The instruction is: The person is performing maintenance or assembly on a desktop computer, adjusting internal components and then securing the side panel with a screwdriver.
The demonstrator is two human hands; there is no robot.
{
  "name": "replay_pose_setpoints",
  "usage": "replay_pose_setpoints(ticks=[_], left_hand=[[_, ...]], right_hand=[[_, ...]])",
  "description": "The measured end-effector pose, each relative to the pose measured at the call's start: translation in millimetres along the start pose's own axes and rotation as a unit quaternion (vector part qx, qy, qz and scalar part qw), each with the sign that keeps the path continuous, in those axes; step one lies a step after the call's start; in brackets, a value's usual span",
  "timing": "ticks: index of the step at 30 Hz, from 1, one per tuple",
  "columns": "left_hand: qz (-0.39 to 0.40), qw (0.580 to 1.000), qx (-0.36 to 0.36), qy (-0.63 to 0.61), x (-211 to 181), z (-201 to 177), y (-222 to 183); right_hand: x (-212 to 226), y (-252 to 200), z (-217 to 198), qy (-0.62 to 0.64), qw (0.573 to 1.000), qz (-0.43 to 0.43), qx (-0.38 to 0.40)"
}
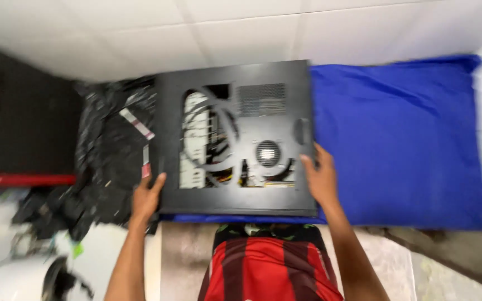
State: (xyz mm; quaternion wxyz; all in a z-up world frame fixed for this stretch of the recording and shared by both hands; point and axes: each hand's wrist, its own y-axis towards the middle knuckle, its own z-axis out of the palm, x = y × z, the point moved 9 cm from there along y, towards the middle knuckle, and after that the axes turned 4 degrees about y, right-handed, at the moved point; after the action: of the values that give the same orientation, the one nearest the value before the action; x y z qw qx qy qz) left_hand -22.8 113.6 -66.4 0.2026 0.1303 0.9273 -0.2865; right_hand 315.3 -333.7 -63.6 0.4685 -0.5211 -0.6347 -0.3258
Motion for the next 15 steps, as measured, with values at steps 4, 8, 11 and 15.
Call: replay_pose_setpoints(ticks=[4,8,11,15], left_hand=[[-0.006,0.999,0.008,-0.035,-14,-14,-28],[0.025,0.996,-0.005,-0.089,15,-8,-1],[0.056,0.965,0.038,-0.255,33,16,25],[0.054,0.9,0.205,-0.38,32,27,45]], right_hand=[[1,-13,-1,-0.075,0.997,0.034,-0.006],[-12,-10,0,-0.109,0.993,0.018,0.038],[-43,-5,-3,-0.182,0.982,-0.013,0.048],[-114,5,-27,-0.241,0.97,-0.007,0.001]])
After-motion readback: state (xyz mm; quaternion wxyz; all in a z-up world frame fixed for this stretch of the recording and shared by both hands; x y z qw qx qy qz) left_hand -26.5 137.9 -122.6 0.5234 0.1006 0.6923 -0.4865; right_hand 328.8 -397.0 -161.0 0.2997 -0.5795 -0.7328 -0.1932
